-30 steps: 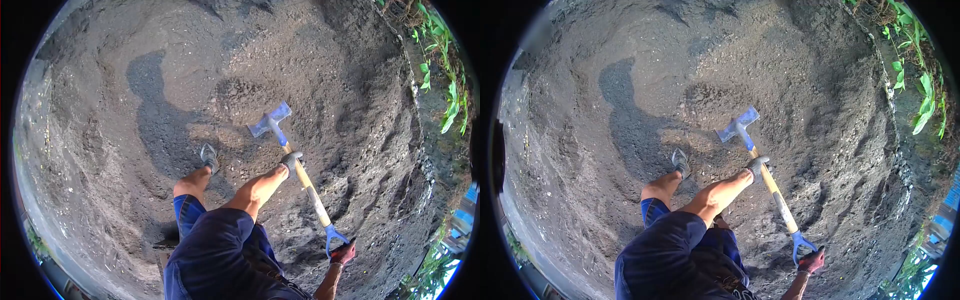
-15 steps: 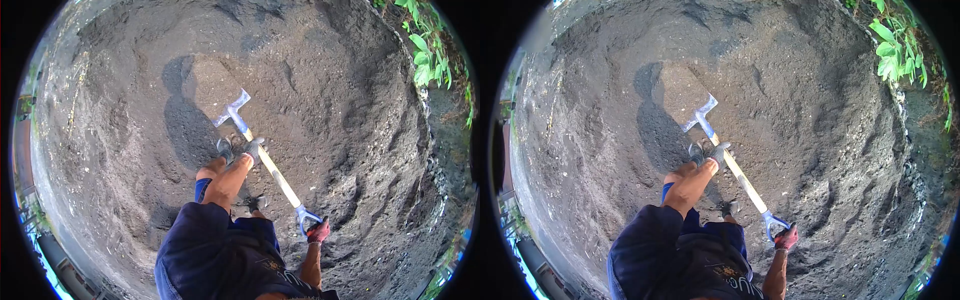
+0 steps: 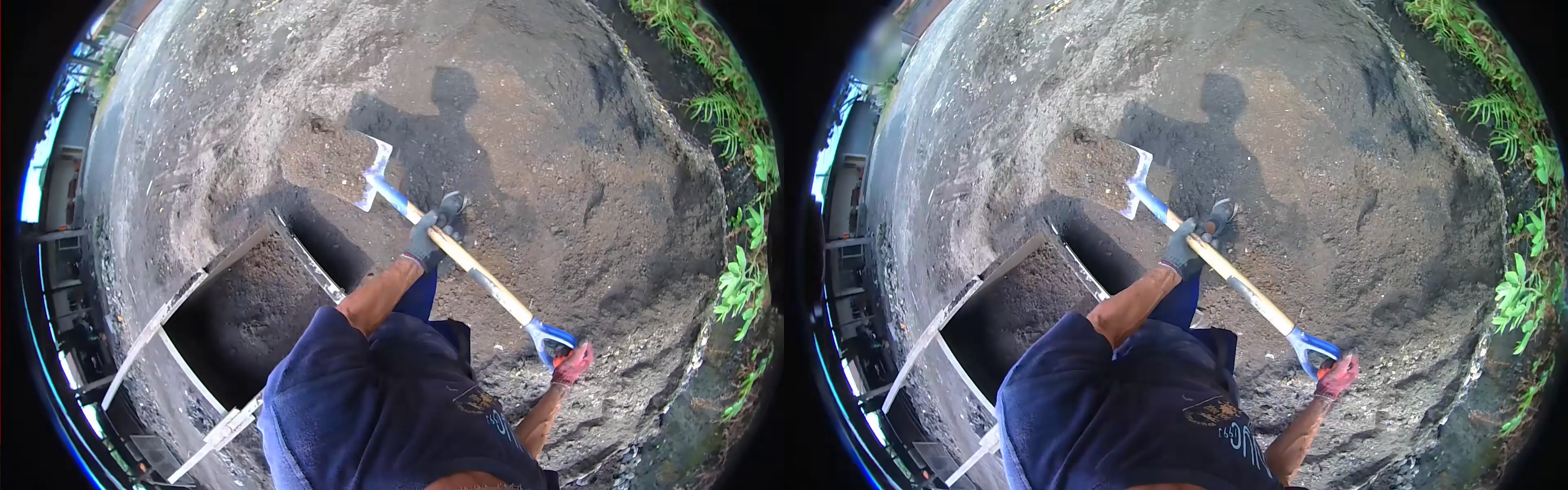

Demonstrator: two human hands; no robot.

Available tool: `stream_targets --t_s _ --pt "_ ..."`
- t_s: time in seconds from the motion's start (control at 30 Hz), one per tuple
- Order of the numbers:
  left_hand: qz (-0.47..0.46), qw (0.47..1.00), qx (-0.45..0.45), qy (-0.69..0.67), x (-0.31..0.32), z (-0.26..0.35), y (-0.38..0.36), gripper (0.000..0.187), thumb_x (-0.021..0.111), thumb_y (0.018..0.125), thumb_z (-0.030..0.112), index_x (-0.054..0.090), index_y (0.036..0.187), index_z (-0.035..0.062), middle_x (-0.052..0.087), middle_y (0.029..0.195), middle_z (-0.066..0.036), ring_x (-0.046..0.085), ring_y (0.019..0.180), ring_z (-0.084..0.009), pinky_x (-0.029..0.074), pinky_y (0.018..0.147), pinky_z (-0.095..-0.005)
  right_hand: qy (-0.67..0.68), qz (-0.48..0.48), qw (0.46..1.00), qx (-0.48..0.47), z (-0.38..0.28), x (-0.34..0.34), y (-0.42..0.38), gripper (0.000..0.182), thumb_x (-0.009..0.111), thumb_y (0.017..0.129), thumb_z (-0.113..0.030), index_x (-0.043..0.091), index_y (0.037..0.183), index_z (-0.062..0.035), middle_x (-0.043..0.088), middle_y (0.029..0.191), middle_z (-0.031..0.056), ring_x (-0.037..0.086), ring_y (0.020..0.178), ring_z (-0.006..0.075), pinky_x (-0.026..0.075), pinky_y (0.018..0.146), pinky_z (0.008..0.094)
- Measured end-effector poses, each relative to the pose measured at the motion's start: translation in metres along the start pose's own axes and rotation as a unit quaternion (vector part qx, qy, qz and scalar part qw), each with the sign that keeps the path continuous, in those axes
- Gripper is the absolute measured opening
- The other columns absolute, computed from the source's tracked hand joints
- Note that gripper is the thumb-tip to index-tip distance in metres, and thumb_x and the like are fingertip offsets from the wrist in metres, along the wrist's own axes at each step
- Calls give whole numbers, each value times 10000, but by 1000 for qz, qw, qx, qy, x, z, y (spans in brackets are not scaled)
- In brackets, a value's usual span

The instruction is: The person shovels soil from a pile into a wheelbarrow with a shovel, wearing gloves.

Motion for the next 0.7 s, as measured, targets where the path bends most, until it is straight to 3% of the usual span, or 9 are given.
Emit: stream_targets --t_s 0.1,0.17,0.3,0.43,0.5,0.53,0.6,0.63,0.7 --pt "65 986 142 -50 -31 92 -90 139 616 828 227 525 780 133 492 658 -13 521 600 -194 465 660 -404 -9 -161 986 -44 -81 86 -17 308 564 813 -334 566 779 -28 556 710 52 531 604 160 412 516 324" --pt "-15 970 221 -104 -59 156 -137 178 585 851 256 539 840 84 449 590 25 488 562 -150 457 646 -359 -69 -217 921 -317 -160 142 -55 261 573 773 -272 579 817 -15 589 754 90 577 676 212 462 599 338" --pt "-157 924 311 -160 -39 217 -188 289 592 832 267 532 970 20 469 657 19 481 603 -143 443 660 -339 -94 -314 848 -416 -208 178 -104 391 572 811 -391 583 862 -4 588 824 120 569 746 228 452 692 352" --pt "-103 959 238 -117 -6 181 -137 293 585 849 304 566 971 38 455 651 25 490 621 -155 450 675 -359 -62 -227 920 -314 -177 140 -85 373 519 836 -323 572 903 41 579 852 142 567 784 259 443 747 366" --pt "-63 984 141 -86 16 126 -98 236 621 823 270 548 885 54 460 643 16 486 590 -170 457 637 -387 -94 -128 974 -163 -80 76 -47 318 578 832 -285 576 926 19 596 822 150 579 790 250 472 703 374" --pt "-57 993 78 -69 29 90 -84 169 596 837 259 520 826 108 473 653 -10 497 598 -197 448 598 -405 -217 -6 915 -340 -52 43 -55 337 563 855 -311 579 932 17 588 813 145 568 780 240 465 698 376" --pt "-74 997 0 11 26 18 -44 152 647 800 216 531 850 131 494 703 -32 512 590 -208 466 564 -403 -190 122 959 -169 9 -30 -85 364 541 889 -354 584 918 6 571 791 123 548 724 212 453 644 366" --pt "54 992 -80 77 3 -25 -31 150 656 789 191 541 867 134 516 725 -46 534 589 -219 488 569 -399 1 132 977 168 54 -62 -119 373 533 898 -370 585 898 -1 562 779 106 540 678 192 447 596 354" --pt "70 965 -169 189 -32 -111 -27 223 670 765 255 541 873 108 523 687 -50 545 574 -217 499 582 -393 -12 347 925 154 96 -121 -214 375 548 888 -397 578 856 -25 512 683 46 489 553 142 392 469 305"
Point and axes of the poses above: each hand's wrist, its own y-axis towards the middle knuckle, its own x-axis out of the palm, z = x × y, the point moved 5 cm from there along y, towards the middle knuckle
